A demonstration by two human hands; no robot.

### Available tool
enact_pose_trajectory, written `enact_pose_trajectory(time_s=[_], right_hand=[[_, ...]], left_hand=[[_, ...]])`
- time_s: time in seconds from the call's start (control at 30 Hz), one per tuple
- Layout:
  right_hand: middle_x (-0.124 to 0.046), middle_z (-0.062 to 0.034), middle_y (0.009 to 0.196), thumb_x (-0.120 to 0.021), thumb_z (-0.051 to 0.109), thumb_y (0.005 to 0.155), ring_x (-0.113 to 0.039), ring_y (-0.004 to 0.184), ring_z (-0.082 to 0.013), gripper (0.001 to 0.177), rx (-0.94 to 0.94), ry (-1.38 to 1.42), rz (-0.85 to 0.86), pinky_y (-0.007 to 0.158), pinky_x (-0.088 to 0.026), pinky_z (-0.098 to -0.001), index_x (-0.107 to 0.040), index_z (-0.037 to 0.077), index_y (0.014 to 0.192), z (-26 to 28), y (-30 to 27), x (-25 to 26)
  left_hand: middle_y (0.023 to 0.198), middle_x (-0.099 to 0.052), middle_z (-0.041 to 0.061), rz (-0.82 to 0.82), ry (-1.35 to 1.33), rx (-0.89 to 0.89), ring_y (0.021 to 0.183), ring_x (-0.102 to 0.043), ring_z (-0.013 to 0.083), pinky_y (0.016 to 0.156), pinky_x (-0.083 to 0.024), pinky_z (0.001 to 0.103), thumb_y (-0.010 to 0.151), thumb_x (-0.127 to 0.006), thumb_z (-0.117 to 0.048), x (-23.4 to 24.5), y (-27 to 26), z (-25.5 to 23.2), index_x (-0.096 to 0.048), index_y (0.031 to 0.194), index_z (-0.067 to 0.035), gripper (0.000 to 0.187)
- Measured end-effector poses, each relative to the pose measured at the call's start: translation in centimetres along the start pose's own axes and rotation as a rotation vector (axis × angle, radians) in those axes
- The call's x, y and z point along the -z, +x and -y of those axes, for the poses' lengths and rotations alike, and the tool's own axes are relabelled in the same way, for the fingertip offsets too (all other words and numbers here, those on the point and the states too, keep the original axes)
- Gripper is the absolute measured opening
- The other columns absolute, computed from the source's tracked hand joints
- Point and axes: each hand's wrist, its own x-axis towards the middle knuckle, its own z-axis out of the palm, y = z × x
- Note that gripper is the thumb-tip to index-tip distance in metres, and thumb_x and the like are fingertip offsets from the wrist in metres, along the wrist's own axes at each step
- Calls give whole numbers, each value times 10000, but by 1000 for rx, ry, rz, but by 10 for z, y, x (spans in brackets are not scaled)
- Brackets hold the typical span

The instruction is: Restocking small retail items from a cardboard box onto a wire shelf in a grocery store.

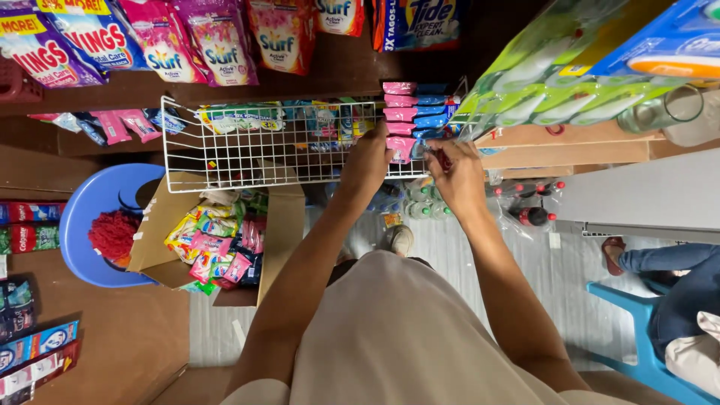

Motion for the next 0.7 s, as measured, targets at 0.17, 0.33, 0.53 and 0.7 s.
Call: enact_pose_trajectory(time_s=[0.17, 0.33, 0.53, 0.7], right_hand=[[-687, -161, 952, -785, 123, 895, -615, 899, -353, 253, -19, -16, 30, 838, -503, -444, -758, 60, 1138, 3, 3, -2], [-680, -167, 974, -788, 115, 887, -611, 899, -363, 262, 9, -30, 48, 835, -500, -446, -761, 59, 1142, 12, 6, 1], [-682, -164, 977, -796, 102, 863, -604, 909, -365, 258, 88, -23, 37, 840, -503, -441, -751, 32, 1108, 16, 4, -3], [-686, -125, 935, -782, 103, 916, -611, 882, -305, 193, 10, 58, 81, 778, -494, -403, -745, 21, 1087, 31, -2, -4]], left_hand=[[979, -706, 283, 38, 8, 65, 902, -688, 482, 719, -550, 551, 863, -765, -133, 0, 4, 1, -504, 1225, 8, 468], [941, -713, 288, 73, -23, 101, 888, -701, 468, 735, -556, 549, 865, -769, -168, -1, 7, 4, -508, 1217, 10, 473], [955, -715, 287, 34, -23, 104, 900, -697, 467, 741, -562, 544, 785, -803, -167, 1, 4, 3, -525, 1171, 13, 509], [1018, -702, 255, 12, -12, 151, 904, -701, 450, 725, -570, 529, 831, -800, -241, 17, -7, -3, -516, 1159, 8, 500]])
